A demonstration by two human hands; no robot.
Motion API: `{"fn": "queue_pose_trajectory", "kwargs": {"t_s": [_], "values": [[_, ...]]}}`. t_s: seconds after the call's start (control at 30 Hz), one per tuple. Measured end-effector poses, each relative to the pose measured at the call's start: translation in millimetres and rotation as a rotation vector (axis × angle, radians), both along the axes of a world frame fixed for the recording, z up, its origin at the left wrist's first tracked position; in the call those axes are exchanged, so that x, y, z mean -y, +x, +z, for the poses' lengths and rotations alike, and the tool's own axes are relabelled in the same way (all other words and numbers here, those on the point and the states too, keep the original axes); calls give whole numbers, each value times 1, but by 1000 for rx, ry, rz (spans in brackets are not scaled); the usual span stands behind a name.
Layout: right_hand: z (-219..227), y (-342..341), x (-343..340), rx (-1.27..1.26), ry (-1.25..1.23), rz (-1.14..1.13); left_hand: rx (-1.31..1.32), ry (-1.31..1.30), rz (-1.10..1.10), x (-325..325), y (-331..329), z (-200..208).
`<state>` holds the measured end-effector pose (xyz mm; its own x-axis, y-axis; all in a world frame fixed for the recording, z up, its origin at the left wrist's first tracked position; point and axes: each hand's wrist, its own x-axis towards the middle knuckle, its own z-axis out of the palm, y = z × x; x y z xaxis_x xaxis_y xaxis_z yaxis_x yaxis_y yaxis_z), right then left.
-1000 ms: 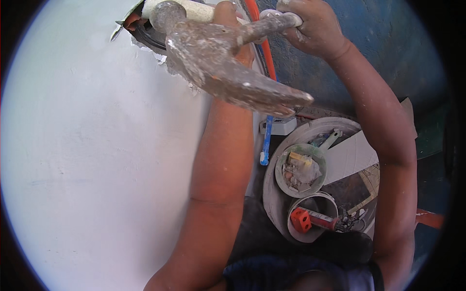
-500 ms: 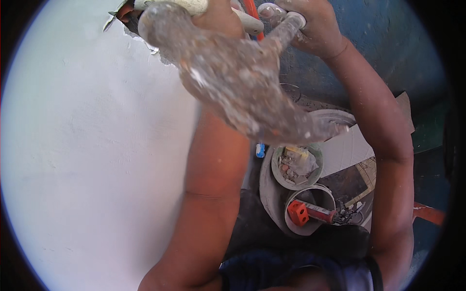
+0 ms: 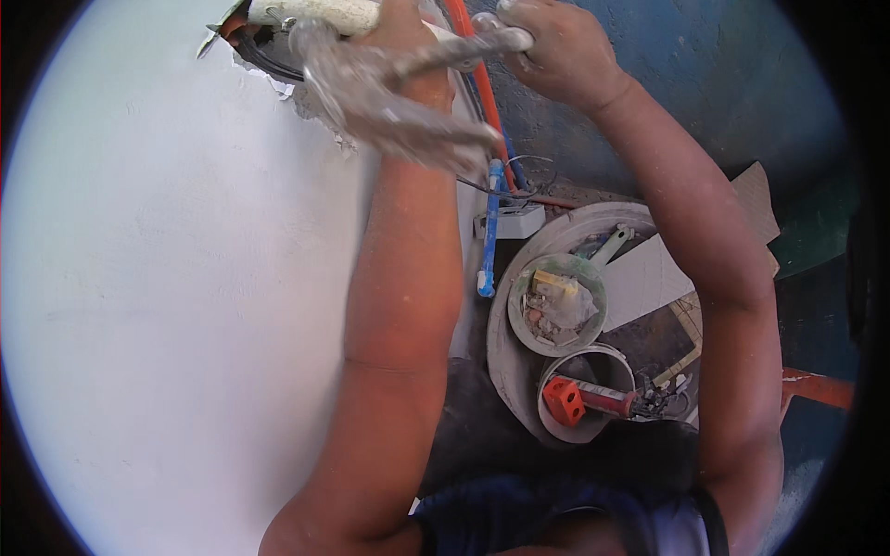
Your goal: Install an electrical junction box into a masonry wall hole using a hammer and a PVC pipe segment for positioning and securing.
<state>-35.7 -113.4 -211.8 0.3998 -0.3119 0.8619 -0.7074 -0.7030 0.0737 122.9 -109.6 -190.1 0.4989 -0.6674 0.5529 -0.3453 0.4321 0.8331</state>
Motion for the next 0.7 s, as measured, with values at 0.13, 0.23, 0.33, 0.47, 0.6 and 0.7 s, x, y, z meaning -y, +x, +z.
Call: {"fn": "queue_pose_trajectory", "kwargs": {"t_s": [0.13,0.23,0.33,0.47,0.6,0.7], "values": [[-19,-9,-20,11,134,10,3,87,49,-3,-7,7],[9,6,-4,90,132,60,-275,-20,-138,-6,-7,8],[3,1,-19,89,276,-42,-280,-24,-49,-4,-15,4],[11,7,-18,41,97,145,-449,-101,-348,9,3,-5],[17,5,-15,82,105,26,-86,-126,-239,10,7,-15],[4,10,1,104,-3,60,281,-147,-124,8,7,-31]]}}
